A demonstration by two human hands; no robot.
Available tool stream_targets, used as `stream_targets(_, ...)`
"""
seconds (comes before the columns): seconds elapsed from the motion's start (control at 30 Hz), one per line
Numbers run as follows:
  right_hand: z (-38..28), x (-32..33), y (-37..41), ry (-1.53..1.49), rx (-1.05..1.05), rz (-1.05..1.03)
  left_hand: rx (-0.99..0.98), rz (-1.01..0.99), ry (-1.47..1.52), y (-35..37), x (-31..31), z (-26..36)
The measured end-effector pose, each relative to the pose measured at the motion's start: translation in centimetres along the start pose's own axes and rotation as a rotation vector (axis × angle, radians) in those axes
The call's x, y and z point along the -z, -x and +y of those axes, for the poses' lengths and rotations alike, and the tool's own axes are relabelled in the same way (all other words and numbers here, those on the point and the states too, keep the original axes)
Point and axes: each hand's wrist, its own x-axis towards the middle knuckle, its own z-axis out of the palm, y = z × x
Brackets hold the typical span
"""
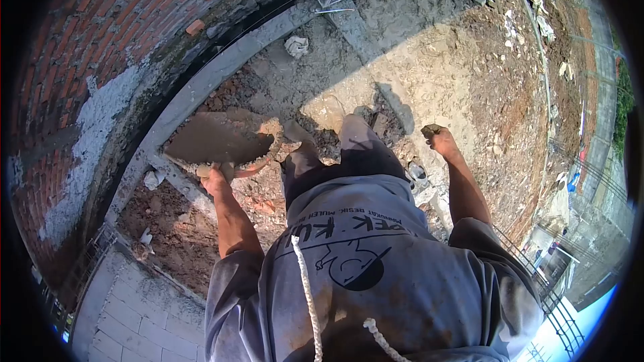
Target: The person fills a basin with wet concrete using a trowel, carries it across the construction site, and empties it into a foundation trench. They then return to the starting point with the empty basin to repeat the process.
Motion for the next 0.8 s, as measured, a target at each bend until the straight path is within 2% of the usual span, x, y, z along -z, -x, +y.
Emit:
stream_targets(0.07, -2.2, 0.5, 0.6, 0.04, 0.093, 0.039, 0.087, -0.035, 0.081, 0.4, 0.1, 0.6)
stream_targets(0.17, -1.6, 0.2, -0.3, -0.106, 0.176, 0.114, 0.049, 0.038, 0.041, -1.2, 0.2, 0.1)
stream_targets(0.23, -1.2, 0.5, -0.2, -0.034, 0.177, 0.112, 0.047, 0.019, 0.056, 0.9, -1.1, 2.6)
stream_targets(0.3, -0.4, 0.7, 0.6, 0.012, 0.15, 0.078, 0.035, -0.055, 0.062, 1.5, -1.8, 3.1)
stream_targets(0.37, 2.7, 0.3, -1.1, 0.037, 0.041, 0.049, 0.02, -0.139, 0.096, 2.2, -2.2, 3.0)
stream_targets(0.43, 1.9, 1.1, -0.9, 0.015, -0.101, -0.036, -0.061, -0.168, 0.051, 2.9, -2.6, 2.1)
stream_targets(0.47, 3.3, 1.2, -1.4, 0.082, -0.064, -0.078, -0.104, -0.182, 0.019, 3.2, -2.4, 2.0)
stream_targets(0.53, 5.2, 1.8, -4.0, 0.138, 0.0, -0.094, -0.1, 0.106, -0.183, 5.1, -4.3, 3.3)
stream_targets(0.6, 5.1, 2.6, -7.0, 0.133, 0.039, -0.048, -0.102, 0.035, -0.032, 4.2, -4.6, 3.0)
stream_targets(0.67, 1.6, 4.0, -6.7, -0.012, -0.008, 0.059, -0.037, -0.049, 0.048, 5.0, -4.0, 4.1)
stream_targets(0.73, -1.9, 4.6, -6.0, -0.106, 0.094, 0.177, -0.005, -0.076, 0.077, 4.7, -5.3, 4.9)
stream_targets(0.8, -6.9, 5.5, -2.4, -0.21, 0.194, 0.104, 0.011, -0.031, 0.018, 4.4, -5.2, 4.9)
